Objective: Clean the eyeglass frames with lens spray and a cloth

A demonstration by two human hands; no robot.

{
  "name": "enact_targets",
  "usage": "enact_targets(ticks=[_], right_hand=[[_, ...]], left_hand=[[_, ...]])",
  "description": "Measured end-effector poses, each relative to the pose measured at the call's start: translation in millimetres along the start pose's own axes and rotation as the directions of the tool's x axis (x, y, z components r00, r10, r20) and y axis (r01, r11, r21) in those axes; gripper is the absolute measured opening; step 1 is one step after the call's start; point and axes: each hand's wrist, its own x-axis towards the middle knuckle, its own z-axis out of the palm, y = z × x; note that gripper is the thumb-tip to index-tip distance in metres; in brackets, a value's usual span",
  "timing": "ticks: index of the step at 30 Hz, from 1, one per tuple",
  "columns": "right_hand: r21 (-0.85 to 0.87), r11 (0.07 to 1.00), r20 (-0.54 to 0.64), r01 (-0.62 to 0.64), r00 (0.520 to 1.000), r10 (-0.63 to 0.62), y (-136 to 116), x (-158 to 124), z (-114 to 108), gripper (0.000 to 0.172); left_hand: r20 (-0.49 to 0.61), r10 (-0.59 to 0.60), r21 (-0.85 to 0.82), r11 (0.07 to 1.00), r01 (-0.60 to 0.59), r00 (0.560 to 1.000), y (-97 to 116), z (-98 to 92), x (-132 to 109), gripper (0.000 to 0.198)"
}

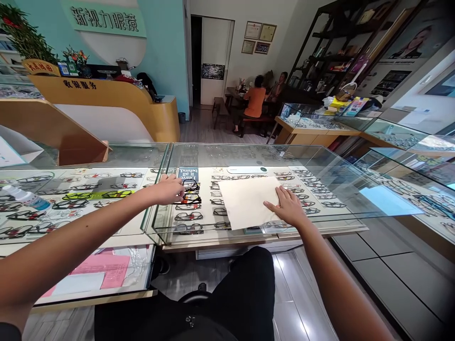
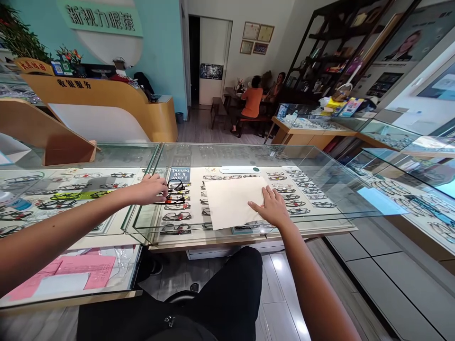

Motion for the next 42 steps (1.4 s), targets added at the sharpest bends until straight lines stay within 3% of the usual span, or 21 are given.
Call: enact_targets(ticks=[8, 13, 16, 19, 22, 24, 26, 29, 35, 40, 42], right_hand=[[-0.024, 1.000, -0.012, -0.011, 1.000, 0.010, 0, 0, 2, 0.104], [-0.038, 0.999, -0.008, -0.017, 1.000, 0.017, -3, -3, 0, 0.103], [-0.023, 1.000, 0.000, -0.016, 1.000, 0.016, -2, -4, -1, 0.104], [-0.003, 1.000, 0.007, -0.004, 1.000, 0.004, 3, 1, -3, 0.106], [0.001, 0.999, -0.015, 0.044, 0.999, -0.044, 10, 14, -7, 0.097], [-0.001, 0.996, -0.030, 0.089, 0.996, -0.089, 13, 25, -11, 0.086], [0.003, 0.990, -0.027, 0.142, 0.990, -0.142, 13, 36, -13, 0.079], [0.011, 0.978, 0.013, 0.208, 0.978, -0.208, 12, 46, -13, 0.078], [0.008, 0.973, 0.051, 0.231, 0.972, -0.231, 15, 55, -9, 0.090], [-0.005, 0.971, 0.056, 0.238, 0.970, -0.237, 17, 56, -12, 0.094], [-0.017, 0.973, 0.036, 0.231, 0.973, -0.230, 16, 53, -15, 0.092]], left_hand=[[0.044, -0.076, 0.047, 0.996, 0.074, 0.996, 13, -10.9, -5, 0.027], [-0.120, -0.087, 0.184, 0.977, 0.108, 0.989, 31, -25.2, -10, 0.034], [-0.229, -0.044, 0.168, 0.982, 0.084, 0.972, 65, -34.8, 2, 0.041], [-0.199, 0.068, 0.074, 0.996, -0.054, 0.978, 116, -34.2, 30, 0.056], [-0.106, 0.090, -0.023, 0.995, -0.093, 0.990, 157, -15.8, 68, 0.085], [-0.052, 0.060, -0.071, 0.995, -0.064, 0.997, 168, 3.3, 92, 0.116], [0.002, 0.047, -0.096, 0.994, -0.047, 0.999, 165, 21.1, 111, 0.139], [0.041, 0.070, -0.097, 0.993, -0.066, 0.997, 147, 34.1, 130, 0.151], [0.075, 0.118, -0.090, 0.990, -0.111, 0.990, 122, 16.4, 144, 0.152], [0.119, 0.106, -0.069, 0.993, -0.098, 0.987, 123, 5.3, 142, 0.150], [0.072, 0.090, -0.040, 0.995, -0.087, 0.993, 127, 2.7, 134, 0.147]])
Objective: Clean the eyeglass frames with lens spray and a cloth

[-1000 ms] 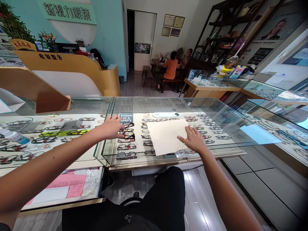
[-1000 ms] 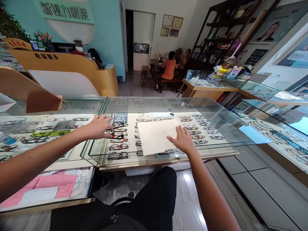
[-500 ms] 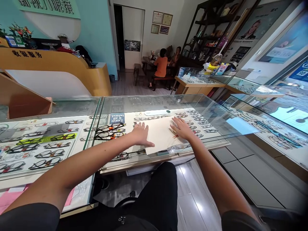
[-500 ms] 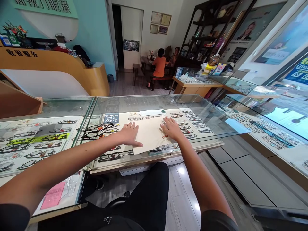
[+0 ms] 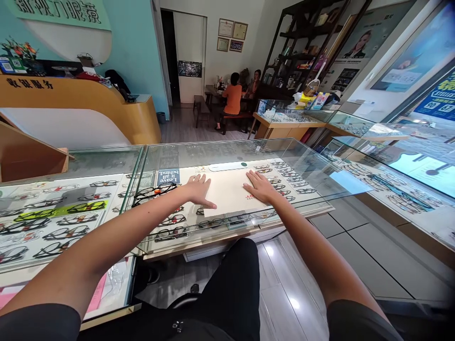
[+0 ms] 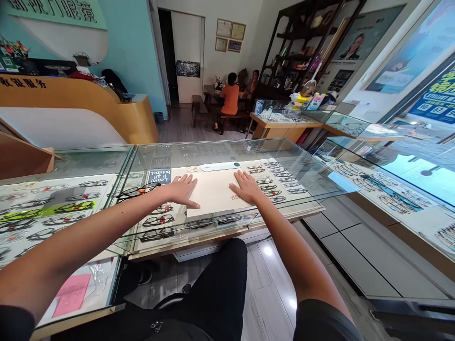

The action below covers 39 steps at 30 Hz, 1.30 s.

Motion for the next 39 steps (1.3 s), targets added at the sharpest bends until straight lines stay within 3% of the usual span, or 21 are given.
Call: enact_targets(ticks=[3, 6, 8, 9, 11, 13, 15, 19, 24, 27, 30, 34, 39], right_hand=[[-0.016, 1.000, -0.098, -0.020, 0.995, 0.018, -9, -8, -7, 0.087], [0.021, 0.999, -0.303, 0.041, 0.952, -0.033, -35, -21, -10, 0.076], [0.046, 0.984, -0.424, 0.171, 0.895, -0.135, -65, -32, -9, 0.066], [0.055, 0.969, -0.464, 0.239, 0.866, -0.187, -84, -38, -7, 0.062], [0.072, 0.935, -0.512, 0.347, 0.817, -0.264, -124, -49, -1, 0.056], [0.096, 0.903, -0.510, 0.420, 0.799, -0.317, -163, -57, 8, 0.052], [0.117, 0.877, -0.474, 0.466, 0.802, -0.364, -196, -62, 18, 0.052], [0.113, 0.879, -0.412, 0.463, 0.827, -0.383, -230, -64, 35, 0.057], [0.086, 0.909, -0.479, 0.408, 0.817, -0.321, -230, -64, 43, 0.060], [0.061, 0.910, -0.488, 0.409, 0.808, -0.331, -229, -66, 44, 0.057], [0.039, 0.914, -0.500, 0.405, 0.799, -0.333, -229, -66, 44, 0.054], [0.003, 0.911, -0.523, 0.412, 0.778, -0.349, -229, -66, 44, 0.050], [0.008, 0.910, -0.537, 0.414, 0.770, -0.345, -228, -65, 46, 0.050]], left_hand=[[-0.200, 0.078, 0.083, 0.995, -0.062, 0.977, 16, -3.2, -29, 0.127], [-0.345, 0.276, 0.126, 0.961, -0.247, 0.897, 39, -3.1, -83, 0.068], [-0.303, 0.408, 0.089, 0.912, -0.400, 0.862, 52, 2.4, -127, 0.026], [-0.271, 0.458, 0.053, 0.885, -0.462, 0.846, 57, 7.0, -149, 0.015], [-0.207, 0.536, -0.013, 0.835, -0.551, 0.818, 61, 19.6, -187, 0.007], [-0.147, 0.558, -0.113, 0.811, -0.574, 0.817, 54, 34.3, -217, 0.011], [-0.086, 0.507, -0.242, 0.824, -0.512, 0.858, 37, 47.6, -241, 0.016], [0.062, 0.247, -0.424, 0.883, -0.199, 0.967, -13, 64.8, -283, 0.017], [0.154, -0.034, -0.413, 0.906, 0.096, 0.987, -80, 92.5, -329, 0.022], [0.154, -0.135, -0.332, 0.926, 0.180, 0.979, -118, 122.1, -337, 0.020], [0.102, -0.223, -0.175, 0.955, 0.238, 0.970, -150, 151.6, -325, 0.016], [0.009, -0.324, -0.049, 0.945, 0.324, 0.946, -182, 174.8, -284, 0.019], [-0.174, -0.399, 0.018, 0.913, 0.409, 0.900, -215, 182.9, -230, 0.034]])
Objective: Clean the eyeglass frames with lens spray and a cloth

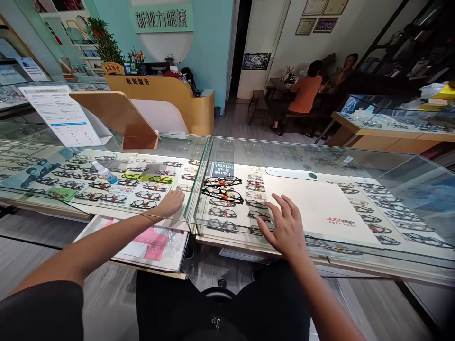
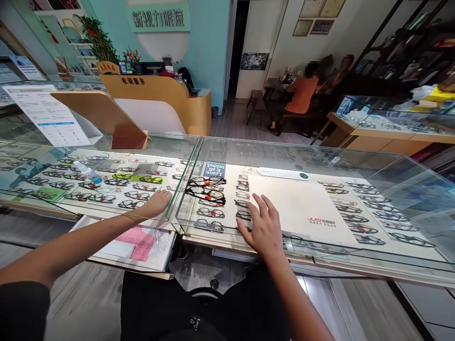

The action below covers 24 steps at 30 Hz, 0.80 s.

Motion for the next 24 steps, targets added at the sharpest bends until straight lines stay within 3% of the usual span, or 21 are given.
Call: enact_targets(ticks=[6, 9, 17, 24], right_hand=[[0.016, 1.000, -0.027, -0.002, 1.000, 0.003, 1, 0, 1, 0.051], [0.018, 1.000, -0.029, -0.001, 1.000, 0.001, 1, 0, 0, 0.049], [0.005, 1.000, -0.047, 0.026, 0.999, -0.026, 2, -1, 0, 0.045], [0.013, 1.000, -0.033, 0.014, 0.999, -0.013, 2, -2, -2, 0.044]], left_hand=[[-0.161, -0.101, 0.011, 0.995, 0.104, 0.982, -9, 15.9, 54, 0.037], [-0.197, -0.096, 0.008, 0.995, 0.100, 0.976, -17, 21.5, 73, 0.040], [-0.115, 0.012, 0.006, 1.000, -0.012, 0.993, -53, 22.1, 100, 0.038], [-0.029, 0.038, -0.023, 0.999, -0.039, 0.999, -62, 24.8, 123, 0.031]])
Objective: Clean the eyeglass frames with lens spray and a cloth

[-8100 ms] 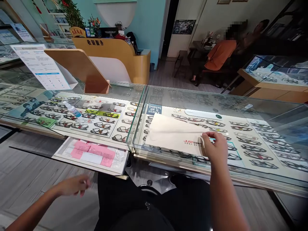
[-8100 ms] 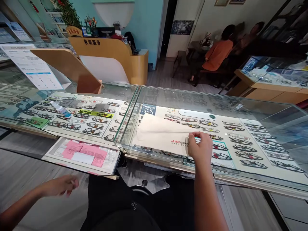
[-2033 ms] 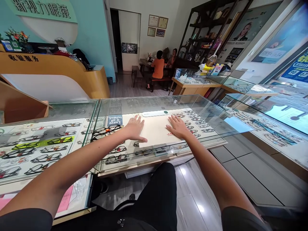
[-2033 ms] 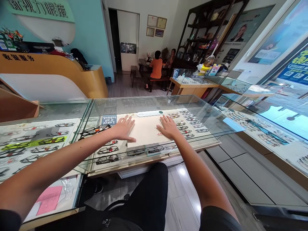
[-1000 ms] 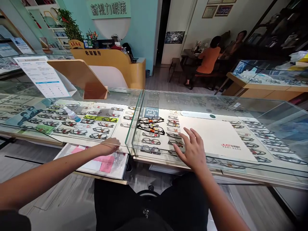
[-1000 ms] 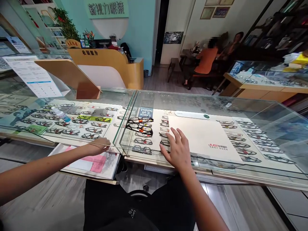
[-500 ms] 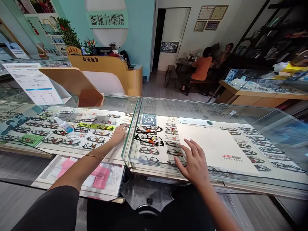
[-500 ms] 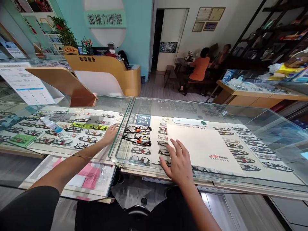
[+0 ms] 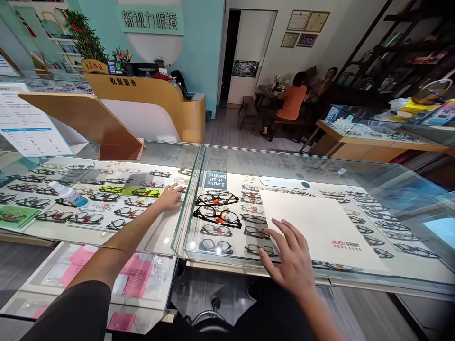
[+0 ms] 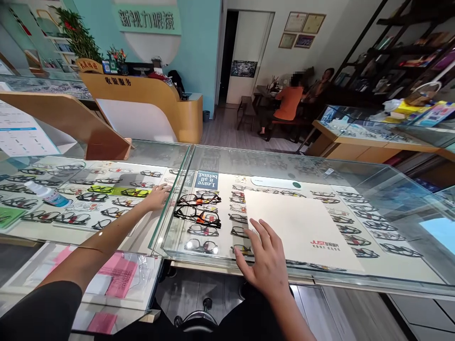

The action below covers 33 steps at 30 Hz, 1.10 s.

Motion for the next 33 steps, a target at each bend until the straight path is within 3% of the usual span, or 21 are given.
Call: enact_targets(ticks=[7, 14, 22, 33], right_hand=[[-0.010, 1.000, 0.012, 0.014, 1.000, -0.014, -1, 2, -1, 0.041], [-0.003, 1.000, 0.022, 0.015, 1.000, -0.015, -2, 3, -3, 0.039], [0.004, 1.000, 0.027, 0.009, 1.000, -0.009, -4, 4, -4, 0.035], [0.028, 0.999, -0.008, 0.022, 1.000, -0.022, -3, 4, 1, 0.032]], left_hand=[[0.034, -0.014, -0.021, 1.000, 0.014, 0.999, -5, 0.5, 13, 0.039], [0.022, -0.016, -0.013, 1.000, 0.016, 1.000, -6, 5.3, 15, 0.033], [0.020, -0.038, -0.045, 0.998, 0.039, 0.999, -4, 8.2, 8, 0.021], [0.002, -0.212, -0.140, 0.968, 0.211, 0.977, 12, 6.0, -16, 0.015]])
